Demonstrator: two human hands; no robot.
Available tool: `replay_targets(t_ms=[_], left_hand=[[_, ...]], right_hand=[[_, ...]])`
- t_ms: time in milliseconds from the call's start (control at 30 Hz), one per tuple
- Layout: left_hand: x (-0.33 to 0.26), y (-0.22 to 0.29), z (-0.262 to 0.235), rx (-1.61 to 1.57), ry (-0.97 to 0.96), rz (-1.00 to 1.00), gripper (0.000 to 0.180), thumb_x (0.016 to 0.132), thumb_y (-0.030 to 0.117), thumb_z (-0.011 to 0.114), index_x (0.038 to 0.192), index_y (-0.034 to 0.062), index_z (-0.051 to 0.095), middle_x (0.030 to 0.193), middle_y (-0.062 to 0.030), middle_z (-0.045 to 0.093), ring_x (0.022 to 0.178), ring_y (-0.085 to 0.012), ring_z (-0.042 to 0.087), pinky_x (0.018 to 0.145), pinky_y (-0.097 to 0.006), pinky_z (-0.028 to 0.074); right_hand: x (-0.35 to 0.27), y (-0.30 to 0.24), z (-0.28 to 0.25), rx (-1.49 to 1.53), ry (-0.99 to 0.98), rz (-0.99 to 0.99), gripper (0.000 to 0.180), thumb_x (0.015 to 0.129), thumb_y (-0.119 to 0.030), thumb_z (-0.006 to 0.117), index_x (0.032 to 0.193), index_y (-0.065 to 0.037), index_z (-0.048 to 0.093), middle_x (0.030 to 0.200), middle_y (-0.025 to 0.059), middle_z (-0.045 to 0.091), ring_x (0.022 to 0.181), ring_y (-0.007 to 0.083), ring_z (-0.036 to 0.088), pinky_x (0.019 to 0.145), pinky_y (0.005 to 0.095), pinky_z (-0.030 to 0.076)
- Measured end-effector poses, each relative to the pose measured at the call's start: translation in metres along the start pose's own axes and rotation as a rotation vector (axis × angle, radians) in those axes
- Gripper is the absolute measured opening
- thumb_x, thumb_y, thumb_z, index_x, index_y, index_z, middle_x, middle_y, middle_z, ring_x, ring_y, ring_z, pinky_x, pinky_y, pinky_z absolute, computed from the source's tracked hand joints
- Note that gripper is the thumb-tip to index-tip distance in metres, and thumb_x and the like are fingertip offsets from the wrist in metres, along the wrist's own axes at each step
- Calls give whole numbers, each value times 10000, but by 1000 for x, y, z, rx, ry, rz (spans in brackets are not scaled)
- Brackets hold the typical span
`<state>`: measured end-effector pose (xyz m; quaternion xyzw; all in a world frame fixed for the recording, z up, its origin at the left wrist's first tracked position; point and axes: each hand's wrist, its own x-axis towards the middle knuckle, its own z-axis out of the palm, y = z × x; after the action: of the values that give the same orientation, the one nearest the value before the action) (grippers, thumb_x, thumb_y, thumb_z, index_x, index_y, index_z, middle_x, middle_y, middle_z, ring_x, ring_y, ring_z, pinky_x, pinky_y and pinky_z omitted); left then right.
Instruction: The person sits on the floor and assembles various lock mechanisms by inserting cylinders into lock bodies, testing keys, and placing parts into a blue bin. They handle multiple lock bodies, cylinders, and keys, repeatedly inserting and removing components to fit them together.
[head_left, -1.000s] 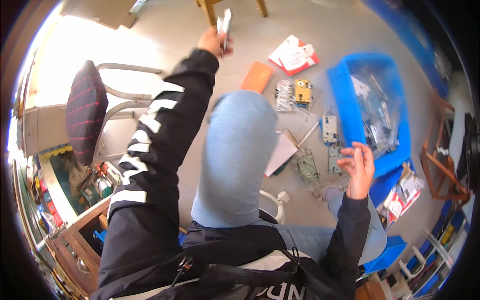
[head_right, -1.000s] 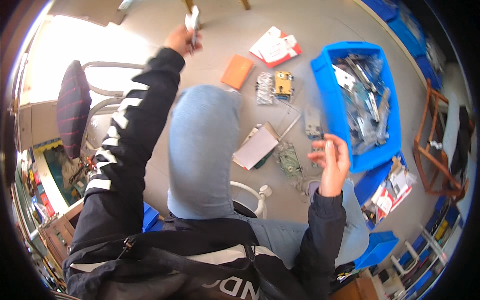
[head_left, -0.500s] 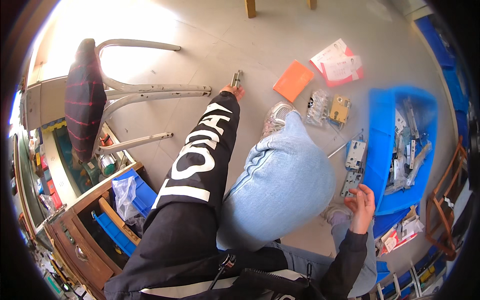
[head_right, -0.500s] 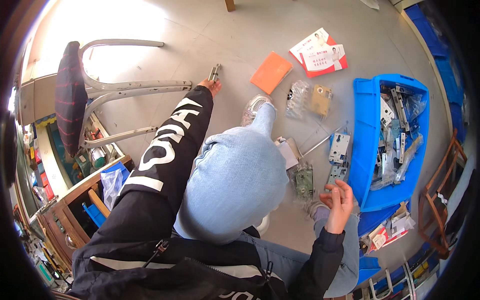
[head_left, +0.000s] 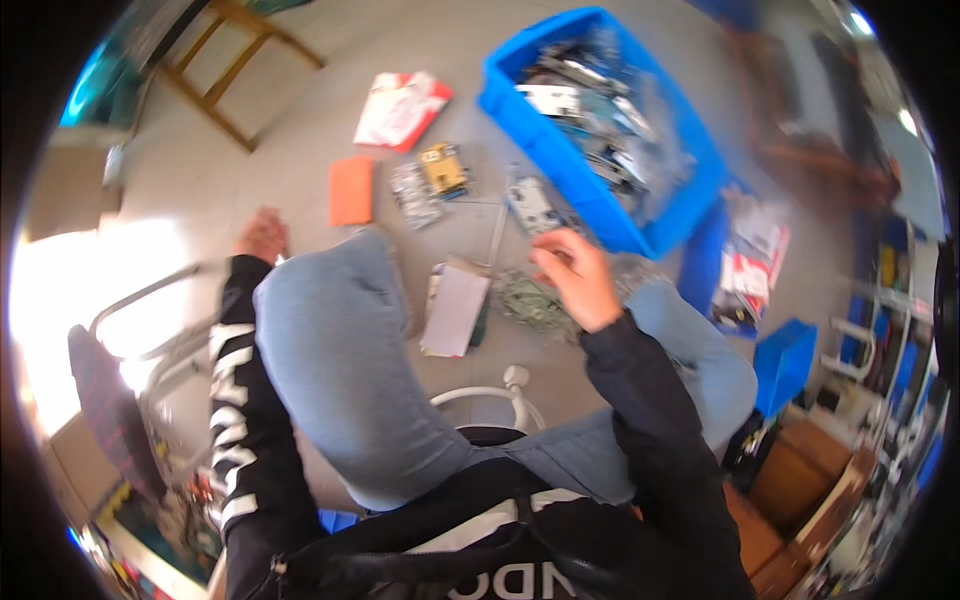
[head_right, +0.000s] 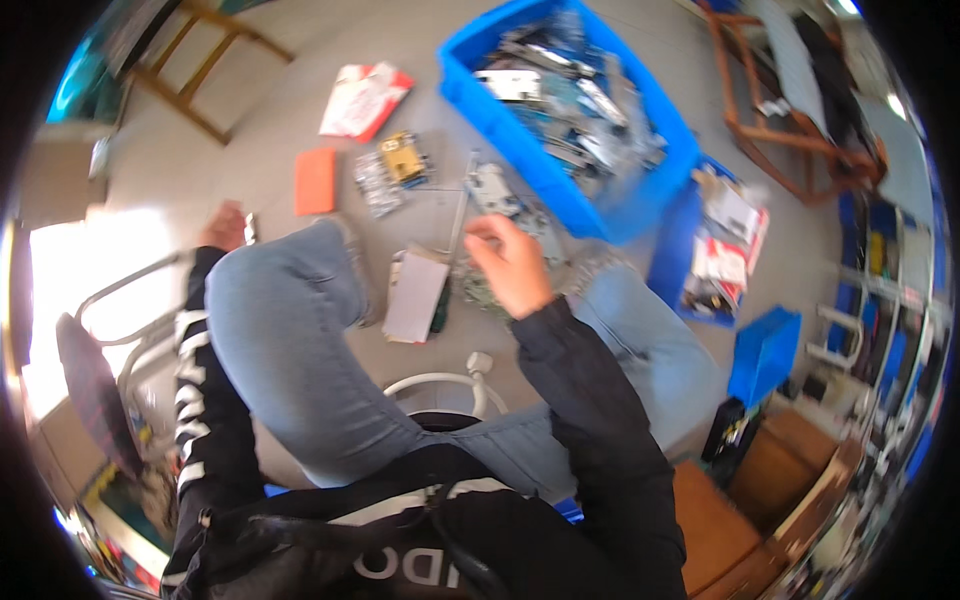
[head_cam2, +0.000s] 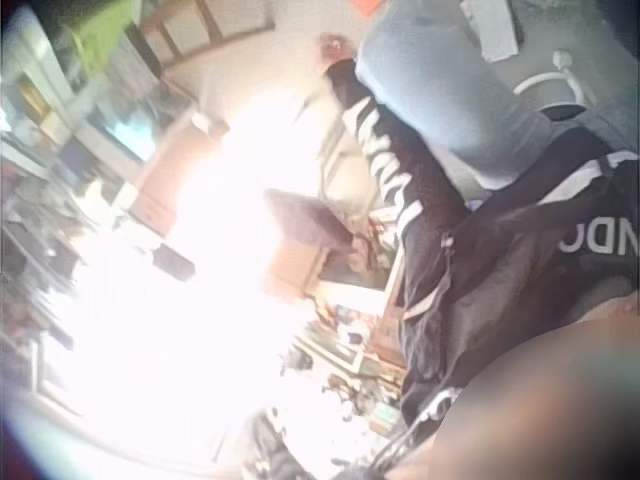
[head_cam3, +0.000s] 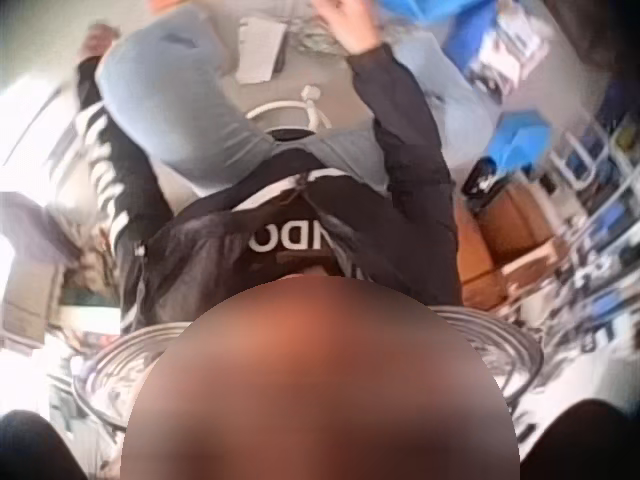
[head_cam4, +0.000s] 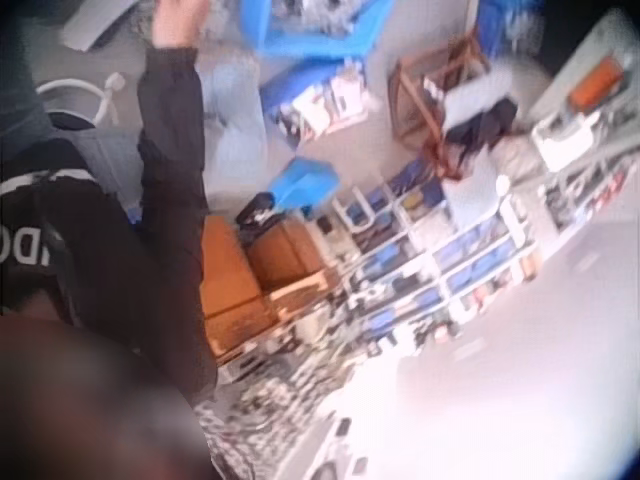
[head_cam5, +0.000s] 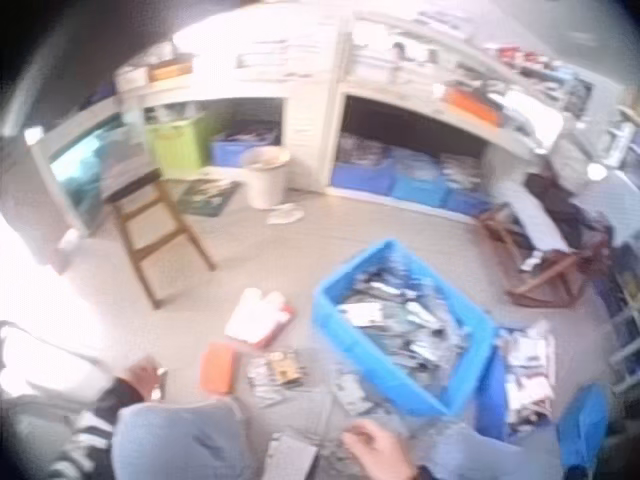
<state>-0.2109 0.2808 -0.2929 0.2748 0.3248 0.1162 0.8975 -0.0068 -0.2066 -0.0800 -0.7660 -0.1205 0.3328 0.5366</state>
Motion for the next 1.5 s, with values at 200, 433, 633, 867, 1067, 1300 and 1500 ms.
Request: replay_targets(t_ms=[200,433,633,867,1067,1300,1500], left_hand=[[-79,79,329,391,-427,183,330,872,273,490,1132,69,485,950,-24,569,846,-109,546,800,-301,444],[-116,-72,448,538,-532,-268,260,853,266,492,1022,71,518,878,-37,553,754,-153,524,705,-304,426],[-118,-91,428,359,-355,-474,162,862,198,481,943,61,508,835,-46,539,690,-130,487,662,-285,428],[-110,-71,437,390,-120,-334,161,840,193,504,866,35,490,717,-72,513,594,-156,484,583,-295,432],[-110,-75,431,357,13,-329,156,829,162,519,835,11,478,679,-113,514,550,-189,492,533,-318,438],[-115,-74,436,378,-25,-330,143,835,161,495,858,20,489,690,-96,521,568,-178,493,565,-314,433],[-118,-74,437,379,-227,-340,173,849,183,480,925,33,520,781,-64,546,665,-141,500,639,-294,433]], right_hand=[[32,22,-45,-240,347,-56,167,762,-146,581,873,-22,604,777,60,621,705,131,578,642,266,449],[89,113,-134,-377,712,76,169,697,-158,597,820,-44,618,796,121,632,758,260,608,683,336,472],[136,145,-234,-645,927,184,391,703,-205,636,1029,-9,549,975,200,585,912,334,558,795,395,438],[217,150,-281,-848,810,203,704,717,-322,655,1245,41,363,1197,211,470,1106,346,440,924,386,354],[246,157,-281,-1074,659,350,597,703,-308,670,1173,-13,447,1205,195,467,1098,342,449,898,405,366],[227,152,-288,-734,601,324,340,788,-326,529,906,-13,593,807,131,632,719,289,602,663,377,473],[135,60,-278,419,99,327,380,882,-253,411,1162,1,445,917,126,611,730,185,583,647,302,462]])
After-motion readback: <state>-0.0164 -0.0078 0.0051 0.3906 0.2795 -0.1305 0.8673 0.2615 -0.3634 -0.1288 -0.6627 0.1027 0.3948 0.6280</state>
